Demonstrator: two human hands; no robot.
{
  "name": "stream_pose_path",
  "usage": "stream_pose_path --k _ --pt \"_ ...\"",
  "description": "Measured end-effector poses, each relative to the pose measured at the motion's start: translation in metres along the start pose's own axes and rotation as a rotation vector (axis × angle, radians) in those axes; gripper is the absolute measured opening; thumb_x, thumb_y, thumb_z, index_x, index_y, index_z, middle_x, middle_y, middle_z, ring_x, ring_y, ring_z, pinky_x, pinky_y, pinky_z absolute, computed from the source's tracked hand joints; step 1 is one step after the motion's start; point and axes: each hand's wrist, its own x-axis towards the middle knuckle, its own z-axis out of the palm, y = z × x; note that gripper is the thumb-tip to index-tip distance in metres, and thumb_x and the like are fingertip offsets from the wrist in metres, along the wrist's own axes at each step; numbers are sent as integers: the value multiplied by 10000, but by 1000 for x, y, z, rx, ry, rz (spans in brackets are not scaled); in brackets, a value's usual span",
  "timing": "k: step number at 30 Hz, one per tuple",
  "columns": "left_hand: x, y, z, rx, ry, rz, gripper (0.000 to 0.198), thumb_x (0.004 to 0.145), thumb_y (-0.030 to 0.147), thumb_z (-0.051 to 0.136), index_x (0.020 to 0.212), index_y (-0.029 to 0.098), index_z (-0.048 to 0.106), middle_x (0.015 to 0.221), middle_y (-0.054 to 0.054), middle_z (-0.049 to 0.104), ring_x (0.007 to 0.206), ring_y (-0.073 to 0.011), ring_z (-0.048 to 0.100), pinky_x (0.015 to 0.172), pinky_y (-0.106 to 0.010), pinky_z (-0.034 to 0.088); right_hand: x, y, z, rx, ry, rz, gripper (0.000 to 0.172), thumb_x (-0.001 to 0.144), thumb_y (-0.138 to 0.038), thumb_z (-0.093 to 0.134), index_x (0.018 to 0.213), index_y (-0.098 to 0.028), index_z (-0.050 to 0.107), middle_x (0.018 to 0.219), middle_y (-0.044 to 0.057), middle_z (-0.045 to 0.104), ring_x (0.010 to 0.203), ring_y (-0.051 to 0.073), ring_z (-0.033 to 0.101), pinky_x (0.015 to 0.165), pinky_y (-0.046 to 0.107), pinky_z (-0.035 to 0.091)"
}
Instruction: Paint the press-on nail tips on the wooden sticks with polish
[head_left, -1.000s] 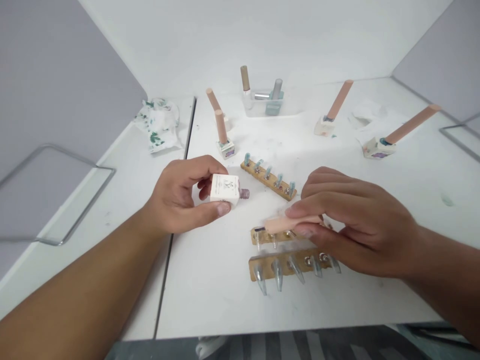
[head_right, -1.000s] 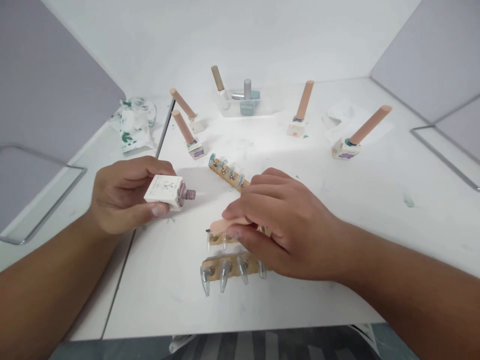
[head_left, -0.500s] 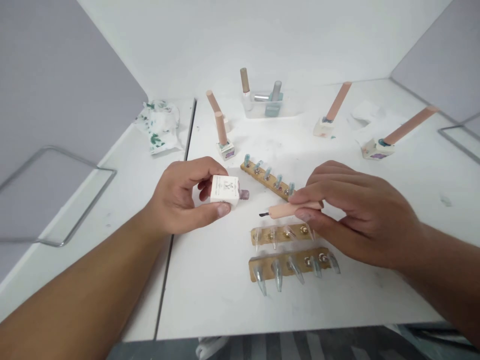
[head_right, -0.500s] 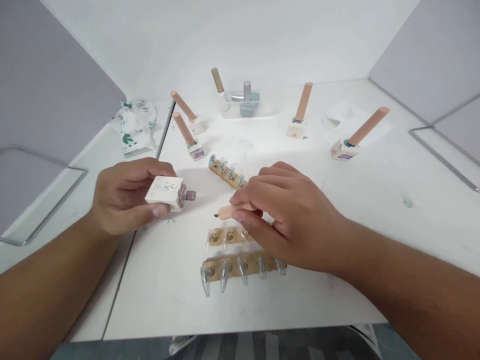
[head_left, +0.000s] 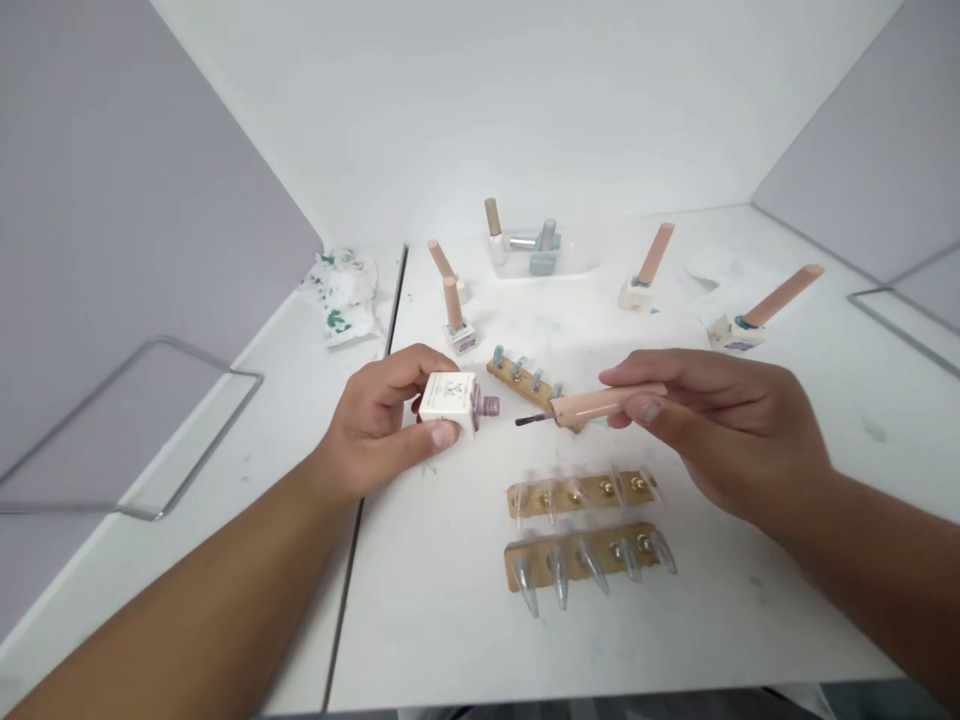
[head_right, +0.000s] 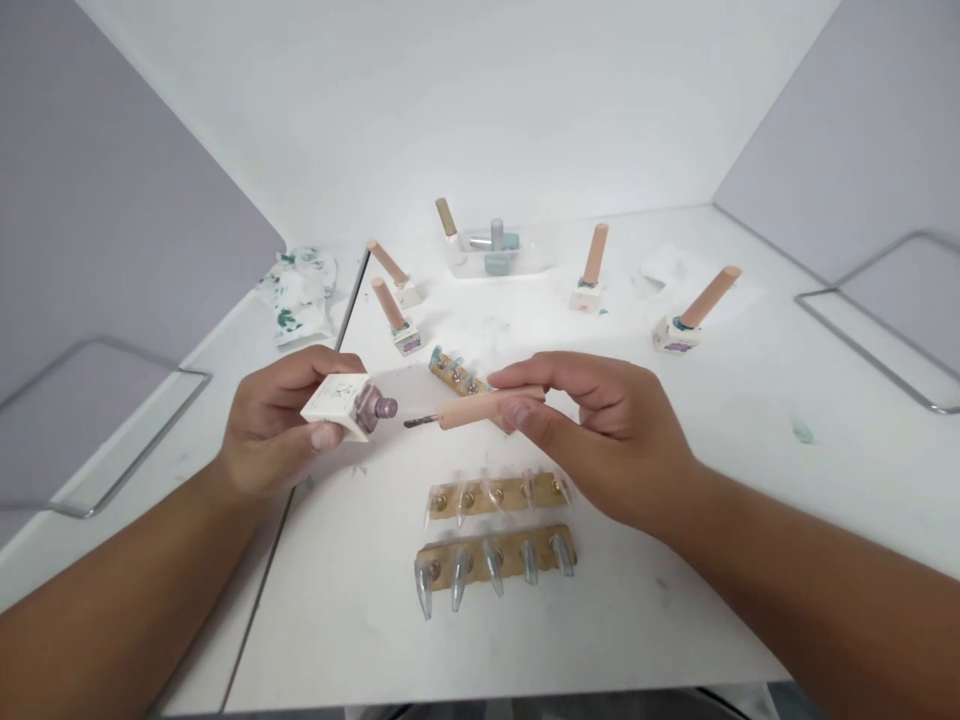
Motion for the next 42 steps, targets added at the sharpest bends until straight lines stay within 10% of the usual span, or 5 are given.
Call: stream_pose_path --k 31,42 --pt "1 3 5 48 -46 -19 215 863 357 674 975 179 630 810 -52 676 628 -120 531 554 -239 418 1 1 6 51 -96 102 200 874 -364 665 1018 -275 772 776 17 743 717 171 706 612 296 563" --pt "4 14 12 164 -183 -15 173 867 297 664 988 182 619 770 -35 619 649 -125 545 553 -234 420 7 -2 6 -83 -191 -292 140 876 -171 657 983 -216 734 678 -27 685 625 93 603 582 238 497"
